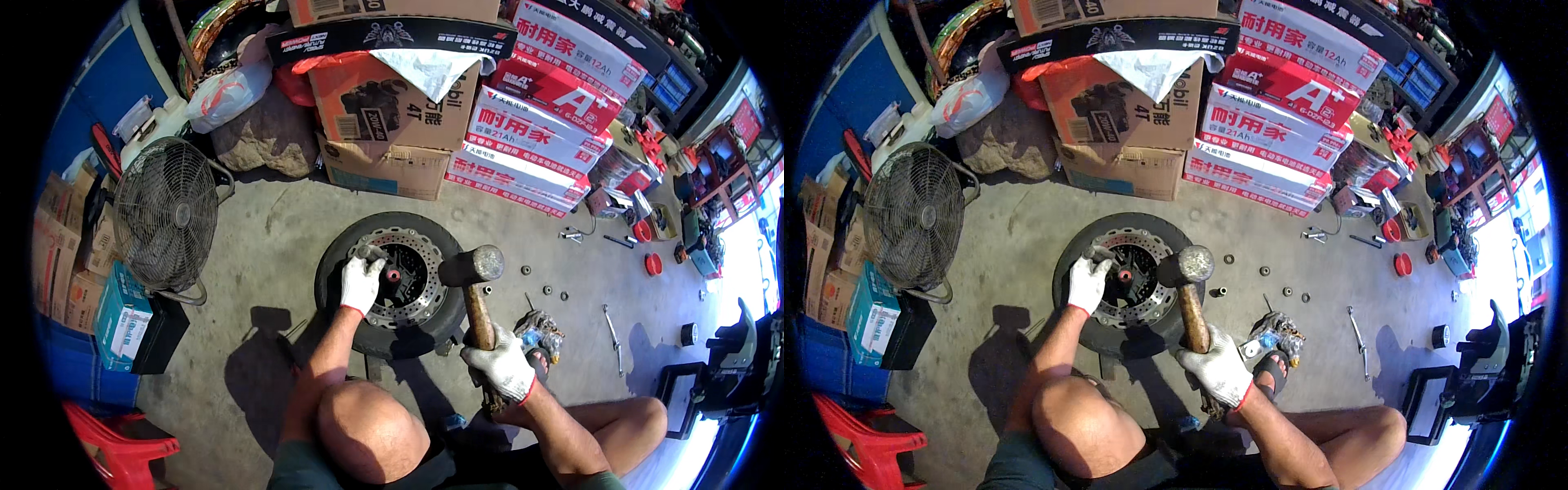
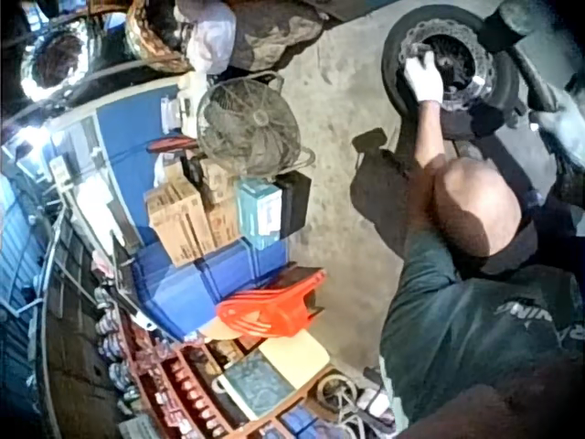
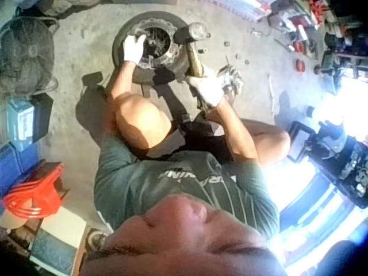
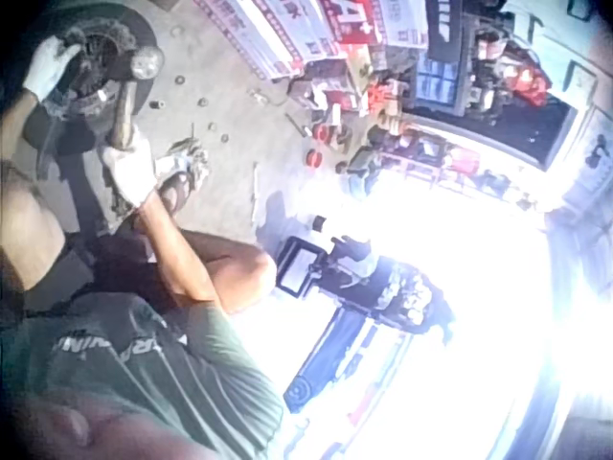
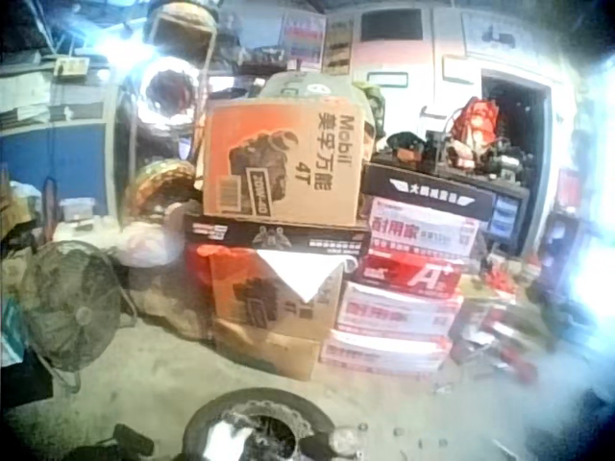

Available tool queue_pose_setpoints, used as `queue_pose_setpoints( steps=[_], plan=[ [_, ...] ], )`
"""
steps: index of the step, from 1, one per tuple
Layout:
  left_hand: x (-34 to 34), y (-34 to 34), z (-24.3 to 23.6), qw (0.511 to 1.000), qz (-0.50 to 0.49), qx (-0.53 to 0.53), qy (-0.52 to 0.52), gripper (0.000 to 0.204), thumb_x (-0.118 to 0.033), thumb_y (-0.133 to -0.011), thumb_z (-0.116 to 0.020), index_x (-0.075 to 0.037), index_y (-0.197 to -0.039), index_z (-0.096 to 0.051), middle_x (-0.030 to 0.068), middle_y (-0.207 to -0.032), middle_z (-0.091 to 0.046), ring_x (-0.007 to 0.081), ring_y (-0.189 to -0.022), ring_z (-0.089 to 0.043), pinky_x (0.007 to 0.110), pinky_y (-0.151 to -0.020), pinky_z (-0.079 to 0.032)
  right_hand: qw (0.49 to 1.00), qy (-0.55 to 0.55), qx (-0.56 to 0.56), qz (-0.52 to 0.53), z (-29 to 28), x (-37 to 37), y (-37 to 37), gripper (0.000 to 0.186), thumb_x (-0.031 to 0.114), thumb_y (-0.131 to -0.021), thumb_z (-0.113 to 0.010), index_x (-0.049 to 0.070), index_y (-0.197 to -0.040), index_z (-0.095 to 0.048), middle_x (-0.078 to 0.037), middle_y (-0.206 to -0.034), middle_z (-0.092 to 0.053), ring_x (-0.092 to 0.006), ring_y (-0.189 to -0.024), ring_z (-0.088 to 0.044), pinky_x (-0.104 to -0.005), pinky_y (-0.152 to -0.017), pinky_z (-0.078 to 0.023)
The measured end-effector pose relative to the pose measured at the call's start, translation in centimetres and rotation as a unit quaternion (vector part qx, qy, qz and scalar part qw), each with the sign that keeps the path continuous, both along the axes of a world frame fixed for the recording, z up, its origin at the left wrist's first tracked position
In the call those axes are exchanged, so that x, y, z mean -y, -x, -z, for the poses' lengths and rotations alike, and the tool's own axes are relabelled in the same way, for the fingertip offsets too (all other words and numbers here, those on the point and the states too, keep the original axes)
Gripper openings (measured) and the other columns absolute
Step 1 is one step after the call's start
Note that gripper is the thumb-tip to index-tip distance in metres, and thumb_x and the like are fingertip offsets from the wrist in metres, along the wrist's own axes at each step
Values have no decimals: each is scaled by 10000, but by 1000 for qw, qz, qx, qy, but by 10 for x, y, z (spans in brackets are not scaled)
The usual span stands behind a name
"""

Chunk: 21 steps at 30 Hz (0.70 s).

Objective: The person repairs a motorcycle wheel by applying lubricant to a metal part, putting on gloves, and using a hammer to strike a metal rod against the center of the wheel hub to seat a component. They flip the wheel over and hammer a small part into the other side of the hub.

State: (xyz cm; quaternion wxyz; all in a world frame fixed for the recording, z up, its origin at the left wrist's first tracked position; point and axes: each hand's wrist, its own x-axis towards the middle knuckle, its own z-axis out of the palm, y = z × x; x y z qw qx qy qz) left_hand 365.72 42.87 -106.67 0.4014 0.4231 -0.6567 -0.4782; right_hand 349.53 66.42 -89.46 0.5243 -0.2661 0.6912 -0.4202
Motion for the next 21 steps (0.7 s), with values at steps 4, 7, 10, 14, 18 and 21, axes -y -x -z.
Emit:
queue_pose_setpoints(
  steps=[4, 7, 10, 14, 18, 21],
  plan=[
    [5, 2, 5, 998, 33, 46, 22, 103, -5, -865, -646, -40, -961, -653, 98, -895, -683, 201, -849, -651, 336, -807, -516, 998, -7, 59, 32, 26, -7, 2, 213, 36, -807, -697, 18, -960, -551, -51, -683, -558, -152, -470, -541, -302, -423, -453],
    [2, 3, 9, 995, 52, 84, 30, 109, -13, -864, -650, -41, -969, -656, 109, -910, -690, 215, -858, -659, 340, -807, -521, 998, -21, 59, 24, 33, -9, 3, 214, 68, -817, -698, 31, -959, -542, -26, -686, -548, -115, -494, -527, -278, -443, -436],
    [0, 4, 15, 994, 60, 91, 25, 128, -11, -867, -646, -43, -991, -654, 108, -919, -696, 208, -856, -667, 335, -803, -527, 998, -25, 55, 25, 35, -11, 3, 220, 90, -819, -703, 40, -957, -540, -11, -696, -546, -93, -517, -520, -266, -461, -427],
    [-5, 7, 11, 991, 65, 113, 26, 145, 0, -870, -629, -47, -1007, -643, 97, -882, -704, 201, -818, -684, 334, -779, -538, 998, -17, 54, 23, 36, -9, 2, 228, 89, -813, -704, 37, -961, -539, -7, -704, -542, -93, -532, -519, -272, -471, -426],
    [-5, 9, 7, 987, 75, 129, 50, 140, -19, -867, -629, -46, -1005, -635, 110, -862, -706, 222, -806, -698, 345, -767, -541, 998, -9, 53, 20, 39, -10, 4, 236, 78, -803, -704, 36, -969, -541, -8, -718, -543, -96, -540, -518, -275, -476, -426],
    [-5, 8, 8, 985, 70, 146, 60, 147, -28, -860, -632, -51, -1006, -634, 137, -877, -709, 270, -825, -704, 365, -767, -540, 997, -15, 74, 24, 43, -11, 4, 232, 74, -803, -700, 34, -969, -543, -9, -721, -542, -96, -542, -516, -276, -477, -427]
  ],
)
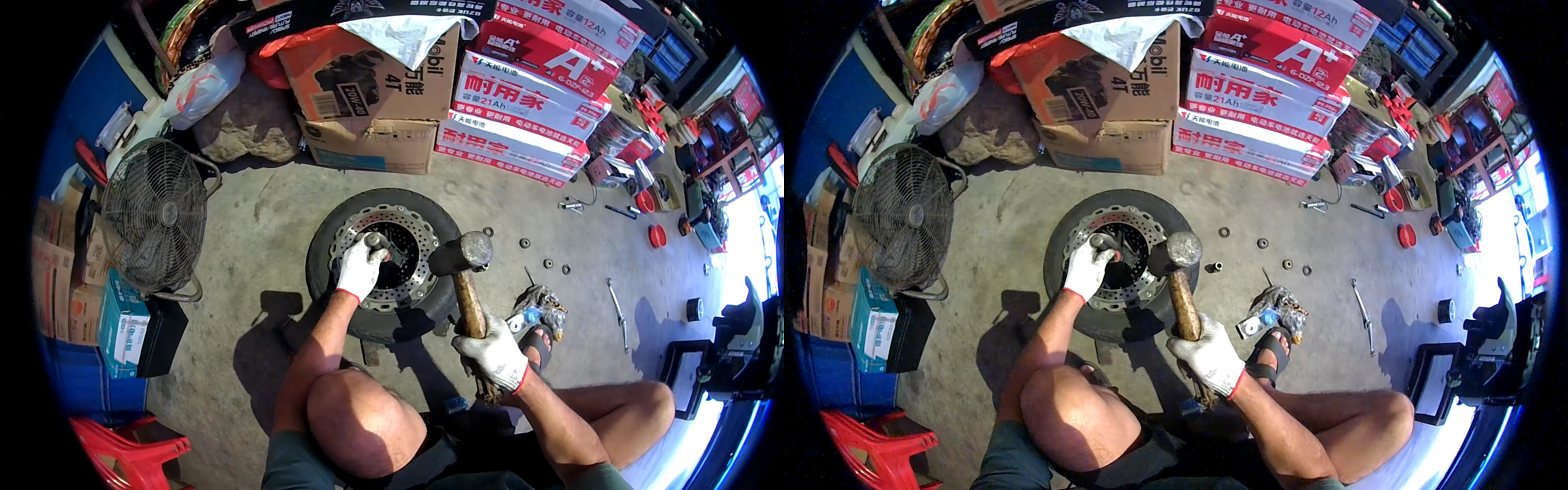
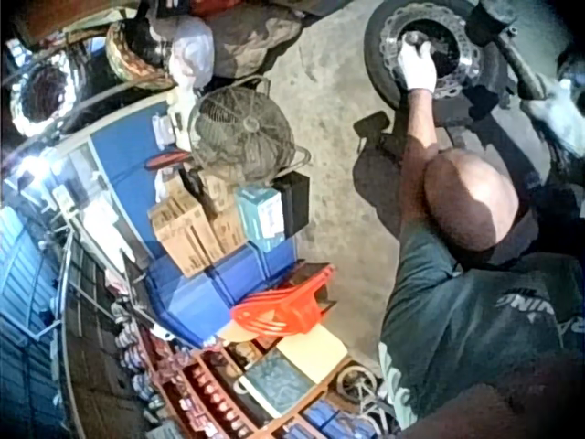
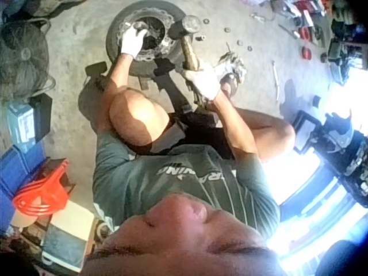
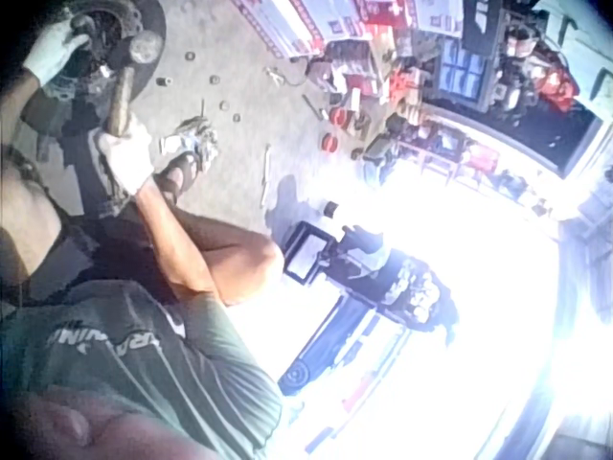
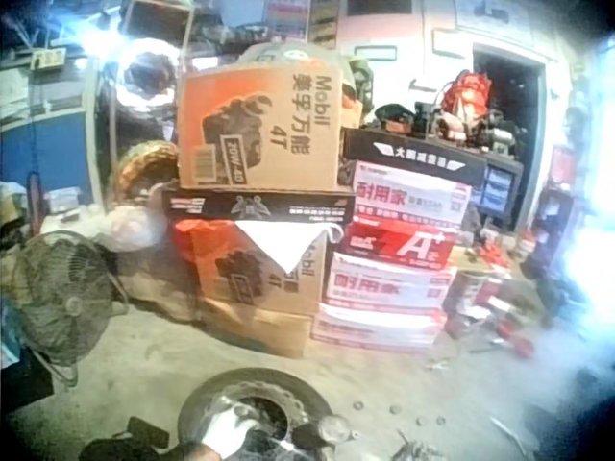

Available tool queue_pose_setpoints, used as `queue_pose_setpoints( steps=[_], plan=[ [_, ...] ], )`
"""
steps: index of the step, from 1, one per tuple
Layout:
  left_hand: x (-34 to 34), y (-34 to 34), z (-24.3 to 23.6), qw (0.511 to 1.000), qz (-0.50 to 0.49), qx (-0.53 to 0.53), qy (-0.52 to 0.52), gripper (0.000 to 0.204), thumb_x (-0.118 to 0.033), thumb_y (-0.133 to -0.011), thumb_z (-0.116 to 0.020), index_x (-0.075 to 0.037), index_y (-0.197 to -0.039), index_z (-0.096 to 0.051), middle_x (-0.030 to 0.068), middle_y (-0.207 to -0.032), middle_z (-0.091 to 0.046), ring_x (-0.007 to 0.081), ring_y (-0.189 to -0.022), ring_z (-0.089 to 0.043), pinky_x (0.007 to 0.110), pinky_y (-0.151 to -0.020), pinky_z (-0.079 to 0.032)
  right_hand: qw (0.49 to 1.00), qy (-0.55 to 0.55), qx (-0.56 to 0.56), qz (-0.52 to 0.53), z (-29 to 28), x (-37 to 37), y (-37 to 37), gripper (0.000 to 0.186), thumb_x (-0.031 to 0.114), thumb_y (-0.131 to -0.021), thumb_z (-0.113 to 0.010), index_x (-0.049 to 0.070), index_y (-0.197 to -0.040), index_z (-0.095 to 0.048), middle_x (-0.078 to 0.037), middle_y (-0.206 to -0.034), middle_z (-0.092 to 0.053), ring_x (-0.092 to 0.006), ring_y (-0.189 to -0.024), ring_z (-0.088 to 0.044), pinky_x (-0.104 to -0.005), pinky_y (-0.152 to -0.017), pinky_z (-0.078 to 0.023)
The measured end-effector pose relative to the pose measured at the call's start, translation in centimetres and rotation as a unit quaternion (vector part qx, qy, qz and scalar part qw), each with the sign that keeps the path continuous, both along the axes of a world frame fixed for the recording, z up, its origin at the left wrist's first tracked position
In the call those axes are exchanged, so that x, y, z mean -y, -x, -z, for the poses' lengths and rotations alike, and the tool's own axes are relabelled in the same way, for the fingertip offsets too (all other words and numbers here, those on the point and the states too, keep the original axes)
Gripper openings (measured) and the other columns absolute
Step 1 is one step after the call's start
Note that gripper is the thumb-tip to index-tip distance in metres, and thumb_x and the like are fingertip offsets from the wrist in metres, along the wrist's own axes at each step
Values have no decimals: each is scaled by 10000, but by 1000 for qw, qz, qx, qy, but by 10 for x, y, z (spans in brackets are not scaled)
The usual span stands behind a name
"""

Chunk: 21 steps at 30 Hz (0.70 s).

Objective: The person repairs a motorcycle wheel by applying lubricant to a metal part, putting on gloves, and using a hammer to strike a metal rod against the center of the wheel hub to seat a component. They flip the wheel over and hammer a small part into the other side of the hub.

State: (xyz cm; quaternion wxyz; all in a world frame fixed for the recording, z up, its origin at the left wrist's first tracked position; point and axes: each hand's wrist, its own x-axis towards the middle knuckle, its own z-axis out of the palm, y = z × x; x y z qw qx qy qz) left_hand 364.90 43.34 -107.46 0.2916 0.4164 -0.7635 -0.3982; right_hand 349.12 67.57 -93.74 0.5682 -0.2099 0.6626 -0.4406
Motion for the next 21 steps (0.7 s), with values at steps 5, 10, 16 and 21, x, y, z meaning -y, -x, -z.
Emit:
queue_pose_setpoints(
  steps=[5, 10, 16, 21],
  plan=[
    [0, 1, 0, 999, 10, 31, -21, 168, -65, -855, -652, -64, -1022, -641, 156, -901, -715, 314, -878, -703, 395, -773, -537, 1000, -6, -16, -8, -4, 0, 1, 216, 79, -803, -700, 19, -954, -558, -15, -709, -550, -97, -550, -527, -281, -481, -439],
    [0, 7, -1, 999, 15, 52, 6, 178, -71, -850, -659, -66, -1027, -643, 161, -904, -710, 336, -889, -694, 412, -779, -534, 999, -4, -51, -11, -2, 1, 4, 210, 85, -806, -700, 9, -950, -568, -20, -701, -562, -99, -547, -535, -283, -482, -448],
    [0, 1, 3, 997, 5, 80, 24, 166, -119, -866, -687, -68, -1021, -657, 199, -923, -692, 371, -875, -677, 426, -763, -529, 984, 34, -154, -80, -80, 48, 13, 287, 115, -799, -716, -6, -1007, -561, -51, -716, -604, -104, -564, -570, -287, -494, -472],
    [4, -4, 25, 994, -20, 109, 5, 235, -170, -847, -708, -75, -1052, -643, 192, -891, -685, 350, -859, -668, 418, -759, -515, 966, 173, -180, -60, -176, 96, 7, 257, 101, -777, -711, -11, -969, -582, -57, -759, -614, -109, -644, -580, -293, -588, -502]
  ],
)
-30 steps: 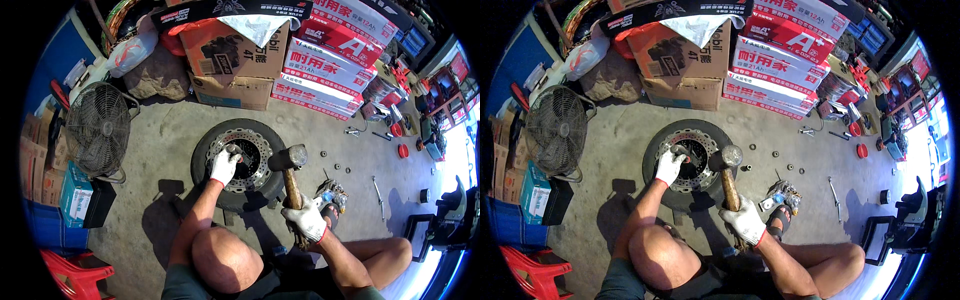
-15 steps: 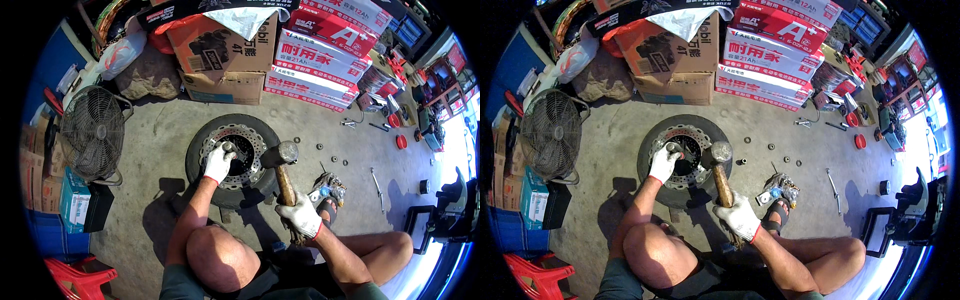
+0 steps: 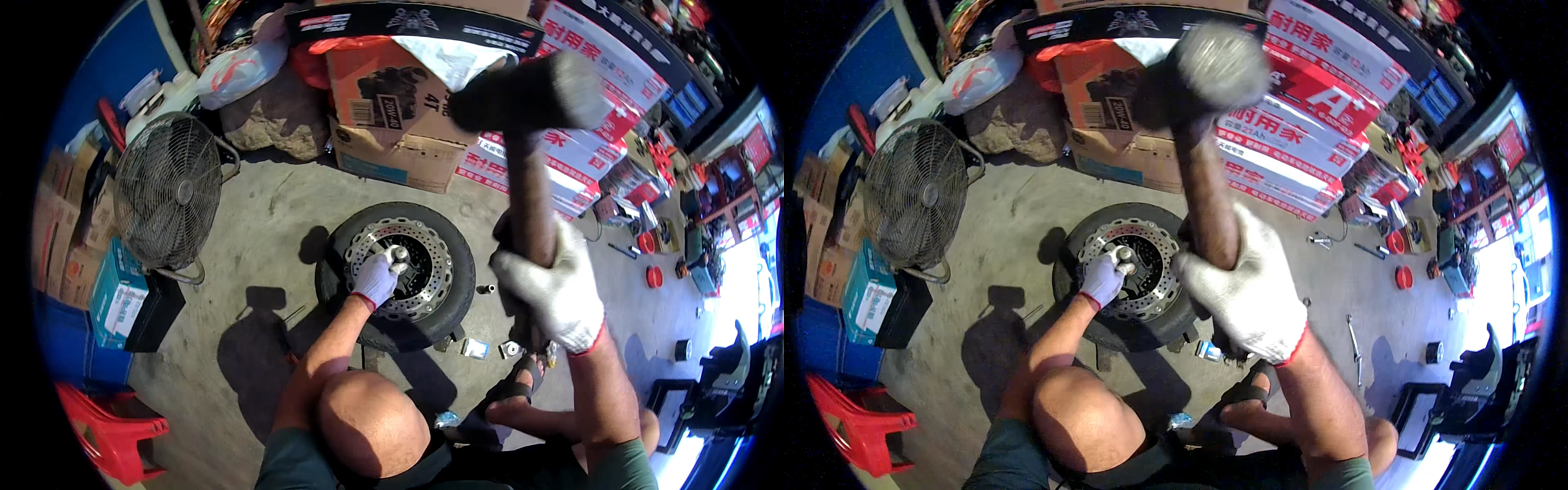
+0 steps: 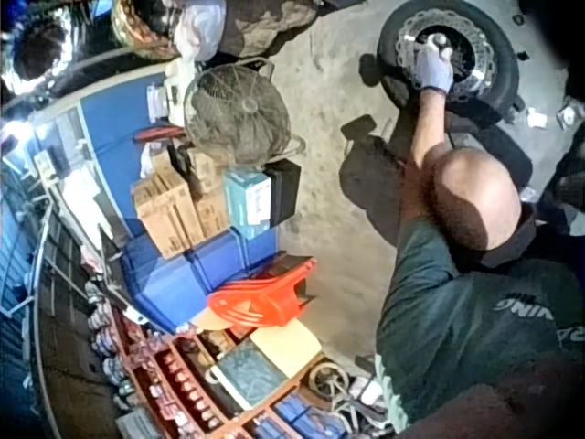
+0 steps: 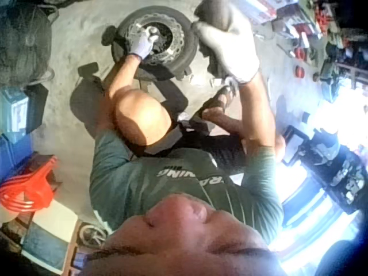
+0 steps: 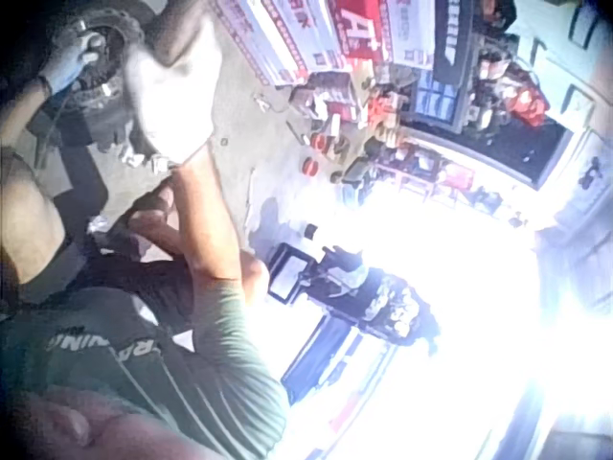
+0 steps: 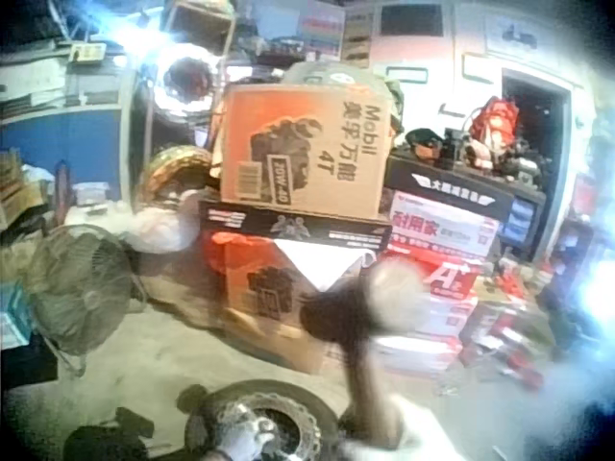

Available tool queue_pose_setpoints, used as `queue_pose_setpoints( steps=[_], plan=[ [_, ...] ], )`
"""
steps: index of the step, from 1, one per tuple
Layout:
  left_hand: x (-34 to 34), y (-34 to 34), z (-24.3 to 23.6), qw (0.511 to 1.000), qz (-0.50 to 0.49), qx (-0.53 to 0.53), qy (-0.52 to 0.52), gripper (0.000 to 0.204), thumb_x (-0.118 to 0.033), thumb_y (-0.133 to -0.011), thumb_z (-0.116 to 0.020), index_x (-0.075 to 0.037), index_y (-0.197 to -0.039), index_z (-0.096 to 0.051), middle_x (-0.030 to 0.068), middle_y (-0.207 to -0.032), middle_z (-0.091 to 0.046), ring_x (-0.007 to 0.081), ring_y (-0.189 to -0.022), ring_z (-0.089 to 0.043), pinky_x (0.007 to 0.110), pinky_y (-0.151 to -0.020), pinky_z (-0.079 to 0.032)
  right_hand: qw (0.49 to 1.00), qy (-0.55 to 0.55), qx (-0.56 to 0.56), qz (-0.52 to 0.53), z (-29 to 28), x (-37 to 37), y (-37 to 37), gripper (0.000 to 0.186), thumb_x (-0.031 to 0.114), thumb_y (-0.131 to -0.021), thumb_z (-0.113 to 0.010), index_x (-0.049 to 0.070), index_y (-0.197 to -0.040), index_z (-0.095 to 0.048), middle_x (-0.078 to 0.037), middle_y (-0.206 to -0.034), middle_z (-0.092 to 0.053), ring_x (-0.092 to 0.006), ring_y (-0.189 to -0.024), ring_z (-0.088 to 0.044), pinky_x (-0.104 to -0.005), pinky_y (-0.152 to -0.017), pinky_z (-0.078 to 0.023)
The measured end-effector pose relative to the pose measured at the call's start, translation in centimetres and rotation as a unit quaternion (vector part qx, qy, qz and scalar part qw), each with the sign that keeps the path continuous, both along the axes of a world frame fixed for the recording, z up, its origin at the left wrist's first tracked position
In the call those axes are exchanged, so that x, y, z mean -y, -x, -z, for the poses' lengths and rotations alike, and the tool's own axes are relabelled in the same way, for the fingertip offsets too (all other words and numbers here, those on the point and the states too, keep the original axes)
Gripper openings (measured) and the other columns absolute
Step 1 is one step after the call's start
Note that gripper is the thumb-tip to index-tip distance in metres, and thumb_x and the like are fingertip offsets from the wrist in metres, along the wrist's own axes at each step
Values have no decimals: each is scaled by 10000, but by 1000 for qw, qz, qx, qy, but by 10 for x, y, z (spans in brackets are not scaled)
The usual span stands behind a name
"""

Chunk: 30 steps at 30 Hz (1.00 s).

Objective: The person repairs a motorcycle wheel by applying lubricant to a metal part, putting on gloves, and using a hammer to strike a metal rod against the center of the wheel hub to seat a component. They flip the wheel over and hammer a small part into the other side of the hub.

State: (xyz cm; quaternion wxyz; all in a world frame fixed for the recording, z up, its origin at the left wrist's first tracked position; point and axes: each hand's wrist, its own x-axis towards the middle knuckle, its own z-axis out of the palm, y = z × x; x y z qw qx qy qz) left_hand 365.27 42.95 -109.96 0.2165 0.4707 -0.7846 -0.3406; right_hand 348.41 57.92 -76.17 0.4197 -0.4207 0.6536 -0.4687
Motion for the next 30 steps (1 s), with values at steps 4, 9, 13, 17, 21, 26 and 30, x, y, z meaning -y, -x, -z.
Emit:
queue_pose_setpoints(
  steps=[4, 9, 13, 17, 21, 26, 30],
  plan=[
    [1, 4, -10, 999, 35, -25, -7, 326, -260, -896, -654, -115, -1188, -629, 202, -968, -689, 399, -902, -658, 485, -761, -514, 945, 205, -255, -21, 35, 16, -13, 241, 99, -767, -701, 17, -968, -597, -43, -733, -603, -168, -636, -597, -332, -582, -503],
    [4, 0, 15, 984, 30, -25, 173, 353, -231, -892, -659, -66, -1204, -637, 250, -1061, -670, 419, -993, -638, 471, -868, -513, 978, -173, -23, -116, 175, -15, -18, 313, 131, -756, -708, -11, -1007, -587, -40, -711, -573, -131, -663, -556, -327, -589, -487],
    [0, -1, 14, 993, 30, -39, 108, 225, -174, -884, -673, -75, -1086, -663, 208, -1010, -685, 386, -982, -652, 448, -850, -515, 981, -176, 53, -55, 140, -39, -27, 264, 102, -781, -721, 11, -982, -575, -11, -725, -584, -108, -582, -536, -294, -517, -462],
    [2, 7, -9, 989, 13, -143, 28, 138, -63, -858, -675, -66, -996, -679, 151, -899, -703, 319, -819, -691, 389, -721, -541, 972, -191, 133, 24, 139, -66, -19, 211, 73, -808, -698, 43, -966, -562, -11, -691, -552, -93, -535, -529, -269, -477, -441],
    [9, 3, -19, 979, -45, -191, -50, 128, 3, -869, -639, -34, -990, -662, 106, -933, -696, 214, -900, -658, 342, -847, -508, 963, -190, 180, 68, 160, -83, -14, 203, 59, -811, -699, 39, -951, -553, -14, -691, -557, -109, -508, -532, -277, -454, -437],
    [13, 4, -17, 986, -23, -158, -41, 143, -24, -870, -652, -32, -1012, -664, 113, -959, -700, 207, -898, -658, 340, -840, -510, 953, -195, 211, 94, 180, -93, -8, 201, 34, -820, -693, 26, -956, -546, -18, -685, -550, -113, -486, -532, -267, -431, -432],
    [8, 10, -20, 988, -14, -147, -53, 141, -46, -872, -657, -37, -1012, -670, 115, -950, -700, 205, -883, -662, 341, -820, -516, 950, -196, 221, 99, 186, -97, -5, 199, 44, -818, -692, 28, -946, -541, -19, -686, -549, -112, -487, -532, -265, -431, -432]
  ],
)
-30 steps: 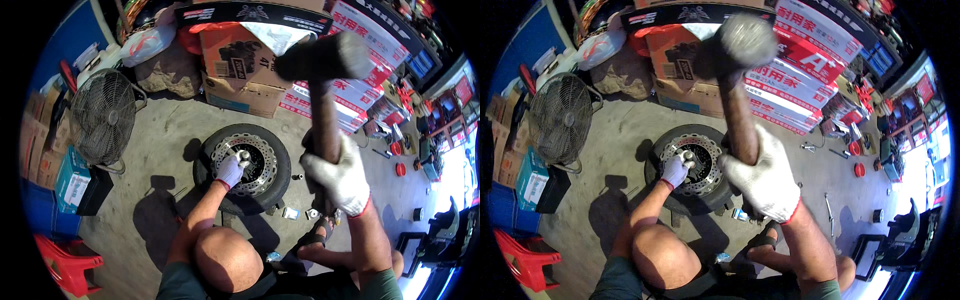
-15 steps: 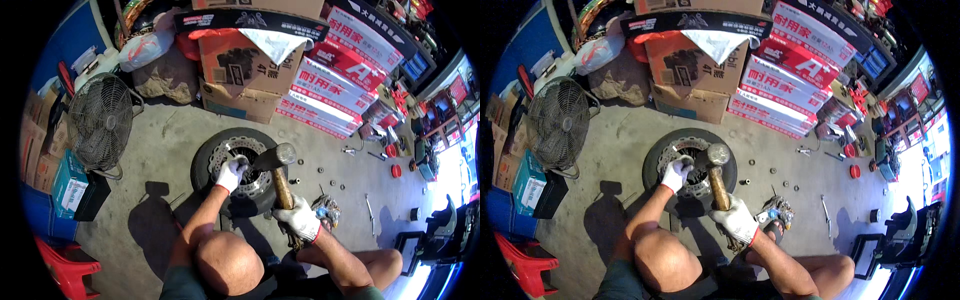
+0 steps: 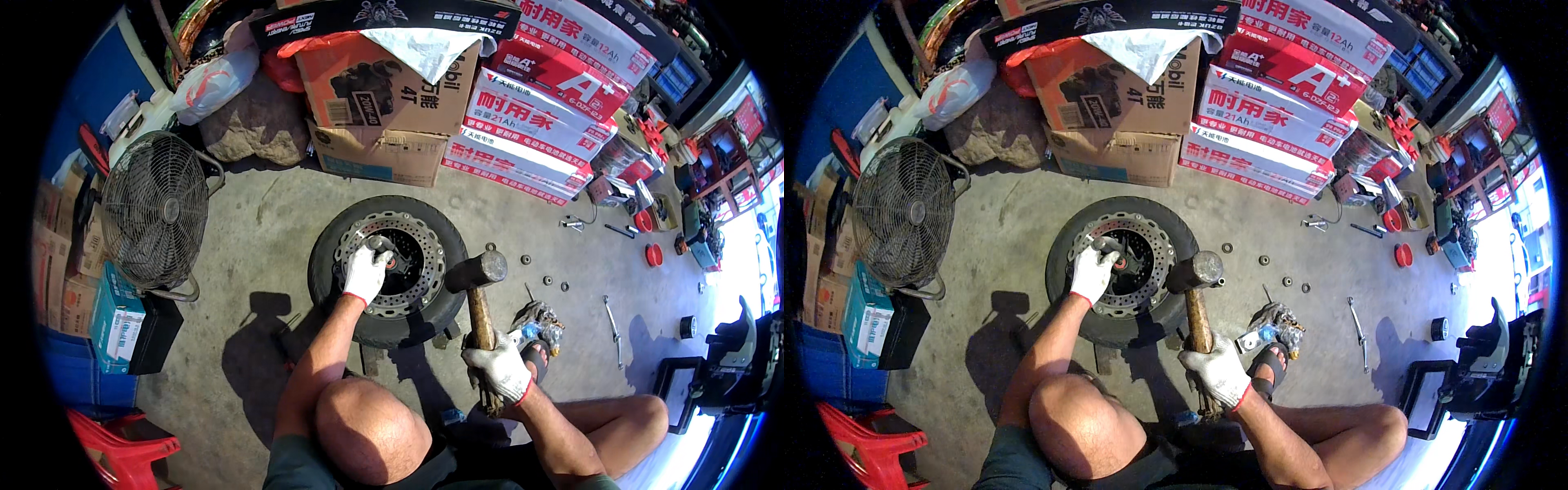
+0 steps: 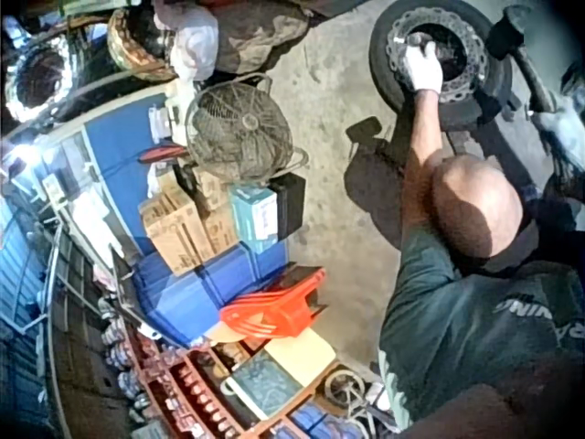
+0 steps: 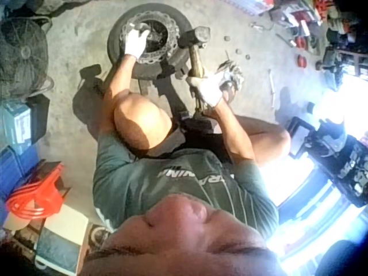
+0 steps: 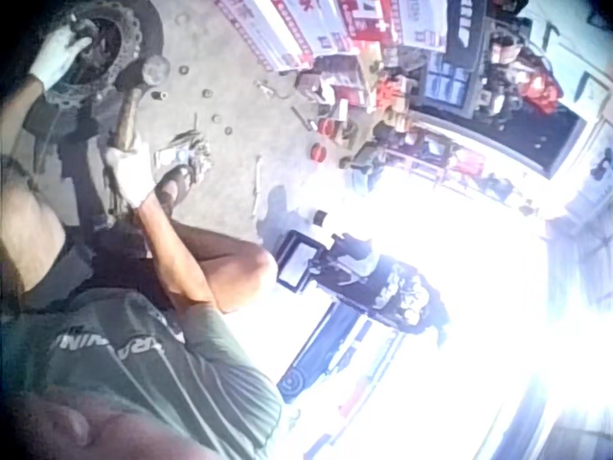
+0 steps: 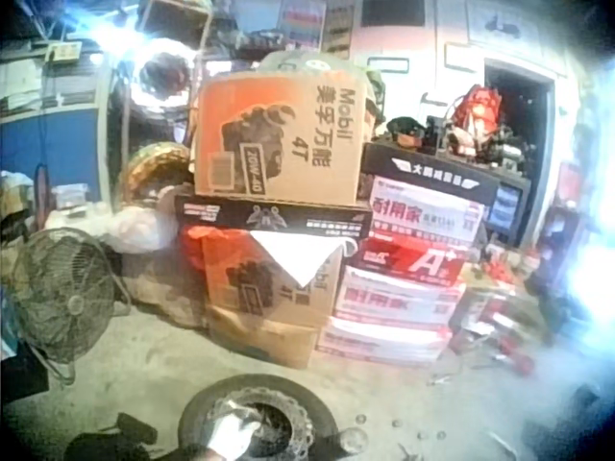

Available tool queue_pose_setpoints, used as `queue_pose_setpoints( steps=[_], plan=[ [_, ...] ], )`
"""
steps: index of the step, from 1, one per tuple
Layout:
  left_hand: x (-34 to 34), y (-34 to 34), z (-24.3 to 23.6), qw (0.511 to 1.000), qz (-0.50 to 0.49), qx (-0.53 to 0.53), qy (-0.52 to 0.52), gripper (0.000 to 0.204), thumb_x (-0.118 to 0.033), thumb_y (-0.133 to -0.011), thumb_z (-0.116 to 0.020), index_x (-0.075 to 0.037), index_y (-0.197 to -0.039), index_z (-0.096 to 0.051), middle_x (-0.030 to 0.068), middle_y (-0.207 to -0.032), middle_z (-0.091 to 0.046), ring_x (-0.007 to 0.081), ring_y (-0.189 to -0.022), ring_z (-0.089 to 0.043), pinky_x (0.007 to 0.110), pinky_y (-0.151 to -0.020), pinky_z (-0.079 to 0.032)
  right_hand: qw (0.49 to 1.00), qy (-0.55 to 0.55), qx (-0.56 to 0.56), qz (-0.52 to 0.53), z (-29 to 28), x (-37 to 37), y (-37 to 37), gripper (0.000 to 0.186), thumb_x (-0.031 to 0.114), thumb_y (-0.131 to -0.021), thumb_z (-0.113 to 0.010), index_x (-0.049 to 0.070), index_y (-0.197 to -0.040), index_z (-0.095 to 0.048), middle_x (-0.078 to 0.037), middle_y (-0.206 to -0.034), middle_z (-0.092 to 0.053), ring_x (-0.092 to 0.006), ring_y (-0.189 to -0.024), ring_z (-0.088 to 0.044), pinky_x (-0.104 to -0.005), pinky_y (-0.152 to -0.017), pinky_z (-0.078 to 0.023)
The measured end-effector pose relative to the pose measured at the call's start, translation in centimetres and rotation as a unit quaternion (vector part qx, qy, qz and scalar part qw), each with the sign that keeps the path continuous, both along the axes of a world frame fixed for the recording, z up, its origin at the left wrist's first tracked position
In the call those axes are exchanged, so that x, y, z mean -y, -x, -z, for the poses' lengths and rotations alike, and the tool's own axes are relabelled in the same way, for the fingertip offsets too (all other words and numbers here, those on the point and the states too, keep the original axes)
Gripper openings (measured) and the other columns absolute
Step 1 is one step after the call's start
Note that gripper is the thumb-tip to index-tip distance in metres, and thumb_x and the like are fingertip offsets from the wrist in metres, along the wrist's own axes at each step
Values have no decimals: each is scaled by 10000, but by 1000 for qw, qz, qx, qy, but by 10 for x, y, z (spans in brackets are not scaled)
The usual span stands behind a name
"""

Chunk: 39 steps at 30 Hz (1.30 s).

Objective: The person repairs a motorcycle wheel by applying lubricant to a metal part, putting on gloves, and using a hammer to strike a metal rod against the center of the wheel hub to seat a component. They flip the wheel over and hammer a small part into the other side of the hub.

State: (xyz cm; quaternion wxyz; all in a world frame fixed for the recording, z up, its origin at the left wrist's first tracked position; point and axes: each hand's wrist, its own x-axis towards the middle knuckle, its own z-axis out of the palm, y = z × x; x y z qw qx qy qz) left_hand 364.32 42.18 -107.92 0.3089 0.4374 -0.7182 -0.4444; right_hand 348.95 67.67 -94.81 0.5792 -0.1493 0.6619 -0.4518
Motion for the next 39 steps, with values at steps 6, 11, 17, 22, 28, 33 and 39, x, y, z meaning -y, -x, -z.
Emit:
queue_pose_setpoints(
  steps=[6, 11, 17, 22, 28, 33, 39],
  plan=[
    [-2, 5, 1, 998, 4, -29, -53, 155, -35, -874, -647, -39, -1027, -665, 109, -928, -706, 196, -835, -682, 336, -796, -534, 1000, -5, -2, -16, 5, -2, 3, 199, 54, -815, -690, 28, -938, -535, -23, -693, -547, -116, -482, -533, -269, -427, -434],
    [-3, 9, -4, 999, 5, 40, -24, 158, -47, -870, -649, -55, -1027, -665, 113, -899, -715, 221, -832, -709, 351, -782, -548, 1000, 7, 14, -7, 1, -2, 3, 197, 47, -814, -684, 24, -940, -535, -24, -695, -543, -120, -477, -535, -270, -423, -436],
    [-5, 12, -8, 995, 1, 95, 22, 156, -103, -860, -678, -62, -1011, -671, 158, -890, -711, 312, -864, -700, 395, -774, -538, 1000, -2, -11, -16, -4, 1, 4, 223, 53, -814, -686, 19, -978, -539, -24, -691, -544, -119, -474, -533, -272, -423, -437],
    [-1, 15, 0, 994, -2, 102, 43, 147, -135, -857, -695, -66, -985, -676, 171, -891, -705, 353, -864, -684, 421, -770, -533, 996, -10, -69, -54, -26, 21, 7, 247, 75, -807, -703, 13, -983, -542, -23, -688, -564, -115, -500, -538, -282, -449, -445],
    [4, 9, 17, 999, 31, 31, 2, 227, -183, -879, -679, -54, -1062, -646, 197, -926, -687, 372, -868, -664, 430, -758, -537, 954, 137, -246, -109, -130, 83, 13, 255, 57, -774, -706, 7, -982, -566, -38, -716, -580, -125, -521, -562, -283, -444, -455],
    [2, -3, 18, 989, 0, 104, 109, 246, -183, -878, -677, -61, -1091, -657, 196, -917, -694, 377, -844, -673, 450, -731, -541, 936, 250, -237, -72, -208, 122, -10, 307, 82, -786, -699, 15, -1050, -558, -36, -705, -571, -129, -506, -550, -289, -443, -464],
    [-4, 41, 41, 967, 48, 127, 214, 275, -228, -893, -611, -49, -1096, -661, 196, -944, -697, 382, -868, -674, 473, -767, -536, 895, 103, -364, -238, -22, 108, 5, 339, 115, -776, -722, 23, -1069, -578, -57, -748, -618, -121, -560, -548, -278, -488, -458]
  ],
)
